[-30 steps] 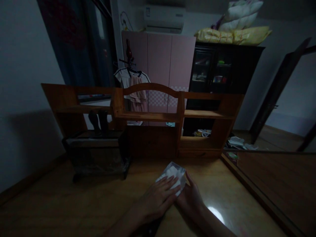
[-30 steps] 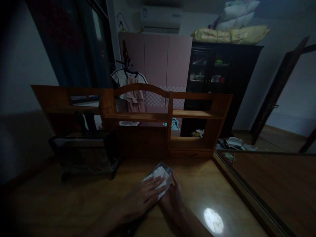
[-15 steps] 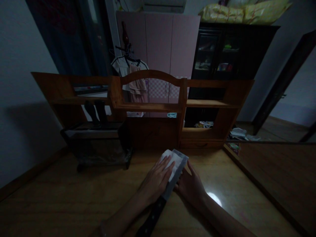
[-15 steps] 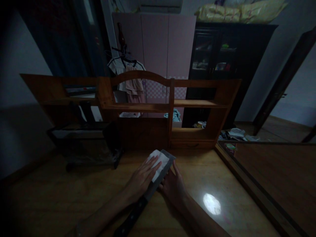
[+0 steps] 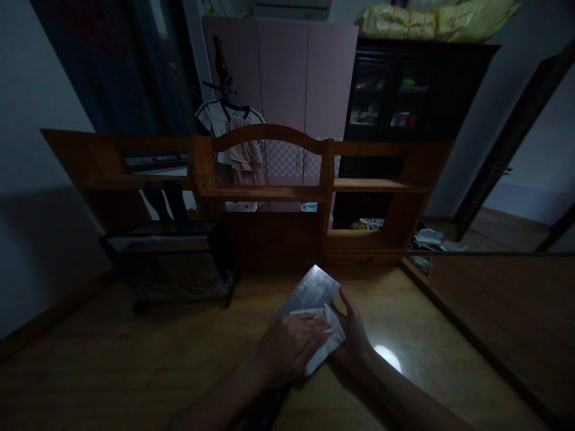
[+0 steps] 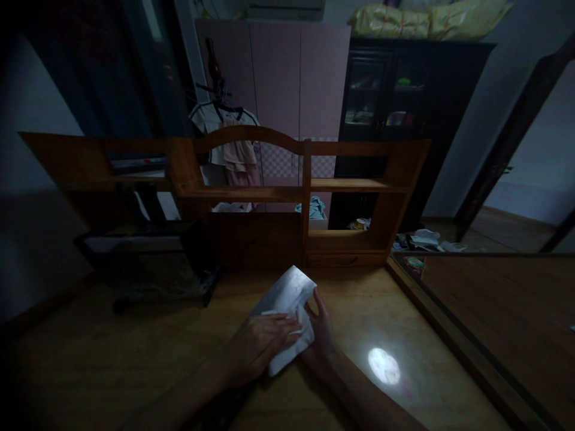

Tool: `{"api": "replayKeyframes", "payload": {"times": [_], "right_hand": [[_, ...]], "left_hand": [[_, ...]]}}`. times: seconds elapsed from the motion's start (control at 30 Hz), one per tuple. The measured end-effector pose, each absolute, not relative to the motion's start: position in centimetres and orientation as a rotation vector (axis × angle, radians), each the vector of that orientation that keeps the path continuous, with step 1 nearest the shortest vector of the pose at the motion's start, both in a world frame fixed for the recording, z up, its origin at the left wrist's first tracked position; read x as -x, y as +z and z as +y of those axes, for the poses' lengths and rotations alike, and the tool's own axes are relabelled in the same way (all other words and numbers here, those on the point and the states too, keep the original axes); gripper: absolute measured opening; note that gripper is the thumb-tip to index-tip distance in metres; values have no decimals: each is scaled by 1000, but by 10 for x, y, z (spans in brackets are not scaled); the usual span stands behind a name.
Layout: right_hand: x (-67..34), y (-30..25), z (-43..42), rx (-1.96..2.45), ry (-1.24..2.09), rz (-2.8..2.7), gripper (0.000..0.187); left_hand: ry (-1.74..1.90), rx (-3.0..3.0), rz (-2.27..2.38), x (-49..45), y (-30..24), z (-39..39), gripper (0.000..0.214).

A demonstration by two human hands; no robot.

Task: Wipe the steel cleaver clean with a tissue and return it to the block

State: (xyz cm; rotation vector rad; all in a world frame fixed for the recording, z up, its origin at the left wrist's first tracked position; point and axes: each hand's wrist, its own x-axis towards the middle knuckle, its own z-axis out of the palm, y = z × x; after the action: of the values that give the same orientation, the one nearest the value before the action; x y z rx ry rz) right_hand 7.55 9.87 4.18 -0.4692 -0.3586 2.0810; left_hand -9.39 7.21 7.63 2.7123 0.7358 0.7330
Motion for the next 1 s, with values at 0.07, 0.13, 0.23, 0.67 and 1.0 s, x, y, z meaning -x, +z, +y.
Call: {"api": "replayKeyframes", "payload": {"times": [0.07, 0.13, 0.23, 0.67, 1.0], "right_hand": [[-76, 41, 100, 455, 2091, -346, 39], [-76, 41, 100, 443, 2100, -362, 41], [-76, 41, 100, 427, 2116, -392, 43], [-75, 41, 100, 369, 2072, -381, 43], [-77, 45, 96, 346, 2084, -386, 44]], "left_hand": [[752, -2729, 754, 94, 73, 72, 41], [763, -2738, 782, 93, 71, 72, 41], [769, -2718, 840, 92, 71, 70, 41], [890, -2727, 1041, 96, 69, 76, 39], [1052, -2627, 1305, 110, 58, 95, 42]]}}
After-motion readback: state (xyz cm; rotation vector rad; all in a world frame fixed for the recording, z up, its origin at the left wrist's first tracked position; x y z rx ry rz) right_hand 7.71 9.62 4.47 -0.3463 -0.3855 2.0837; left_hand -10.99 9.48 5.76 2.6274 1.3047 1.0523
